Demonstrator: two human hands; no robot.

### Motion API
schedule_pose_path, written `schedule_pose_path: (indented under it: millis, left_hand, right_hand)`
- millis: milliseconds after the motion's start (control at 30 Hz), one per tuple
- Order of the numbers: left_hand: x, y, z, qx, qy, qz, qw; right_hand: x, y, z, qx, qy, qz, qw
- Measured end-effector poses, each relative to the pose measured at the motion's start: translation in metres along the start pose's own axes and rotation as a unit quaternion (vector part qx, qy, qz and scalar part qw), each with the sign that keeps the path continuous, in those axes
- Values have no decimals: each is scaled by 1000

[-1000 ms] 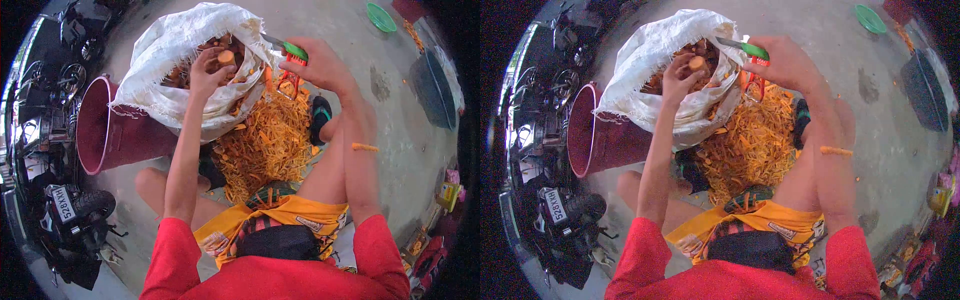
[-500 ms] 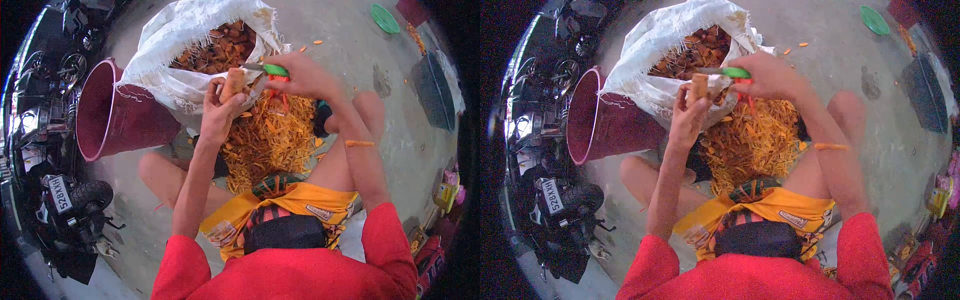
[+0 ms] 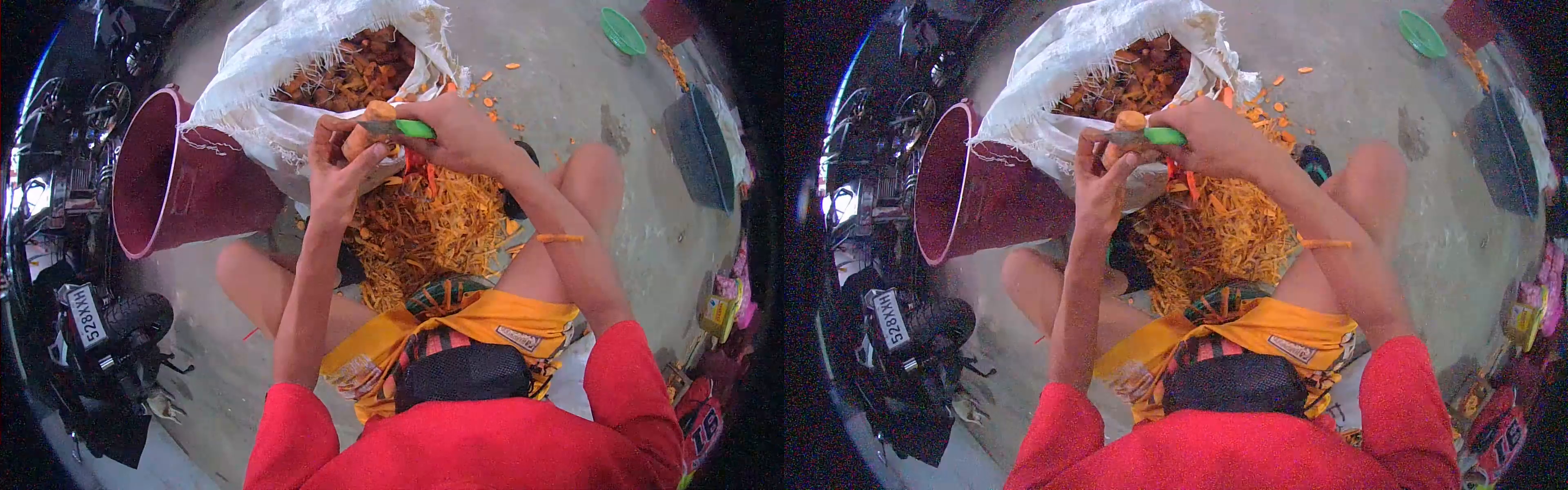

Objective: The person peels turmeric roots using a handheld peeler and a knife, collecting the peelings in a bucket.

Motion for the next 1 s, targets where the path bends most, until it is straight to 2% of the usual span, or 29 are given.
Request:
schedule_pose_path:
  millis: [67,133,167,200,233,300,333,400,433,467,500,567,600,633,667,700,733,767,800,833,867,933,1000]
  left_hand:
    - [5,-1,-4,7,-15,4,1000]
    - [13,-4,-11,-43,-78,-5,996]
    - [16,-1,-15,-41,-78,-5,996]
    - [21,2,-14,-66,-12,13,998]
    - [25,0,-11,-98,55,32,993]
    - [22,-3,-21,-91,51,28,994]
    - [23,-3,-28,-68,43,29,996]
    - [25,-4,-37,-33,38,17,999]
    - [27,-8,-40,-48,-42,7,998]
    - [27,-10,-41,-64,-121,-6,991]
    - [29,-9,-37,-66,-119,-7,991]
    - [33,-9,-38,17,-28,9,999]
    - [25,-10,-43,17,-29,10,999]
    - [12,-12,-47,34,101,6,994]
    - [3,-13,-54,49,229,3,972]
    - [4,-13,-53,50,228,3,972]
    - [-2,-13,-51,64,211,-41,975]
    - [-7,-13,-48,77,194,-84,974]
    - [-5,-13,-40,76,195,-82,974]
    - [-8,-9,-37,104,104,-116,982]
    - [-9,-4,-34,130,12,-149,980]
    - [-7,0,-26,132,-31,-155,979]
    - [-10,0,-26,-7,-149,-67,987]
  right_hand:
    - [5,-2,6,17,3,-21,1000]
    - [30,-11,19,33,5,-40,999]
    - [67,-27,31,-6,29,17,999]
    - [98,-39,33,-42,53,76,995]
    - [109,-47,20,-35,54,78,995]
    - [130,-54,6,-77,97,177,976]
    - [129,-52,3,-83,102,170,977]
    - [121,-41,-8,-10,4,140,990]
    - [117,-35,-6,-12,90,177,980]
    - [112,-30,-3,-11,89,178,980]
    - [105,-25,-1,-6,107,143,984]
    - [94,-18,0,0,126,108,986]
    - [80,-15,-5,-2,90,75,993]
    - [68,-15,-8,-5,52,40,998]
    - [62,-16,-8,-6,51,38,998]
    - [62,-18,-8,2,47,85,995]
    - [63,-19,-10,13,44,132,990]
    - [61,-20,-10,15,46,131,990]
    - [55,-21,-8,-6,-12,103,995]
    - [50,-20,-6,-26,-69,76,994]
    - [48,-20,-3,-26,-67,75,995]
    - [30,-16,2,13,13,-11,1000]
    - [22,-16,8,-1,-5,-25,1000]
Point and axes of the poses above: each hand's wrist, its own y-axis away from the middle knuckle, its own z-axis out of the palm, x = y × z, the point moved 5 cm from there along -y, towards the middle knuckle, and after that the axes turned 15 degrees about z, right-handed, at the moved point
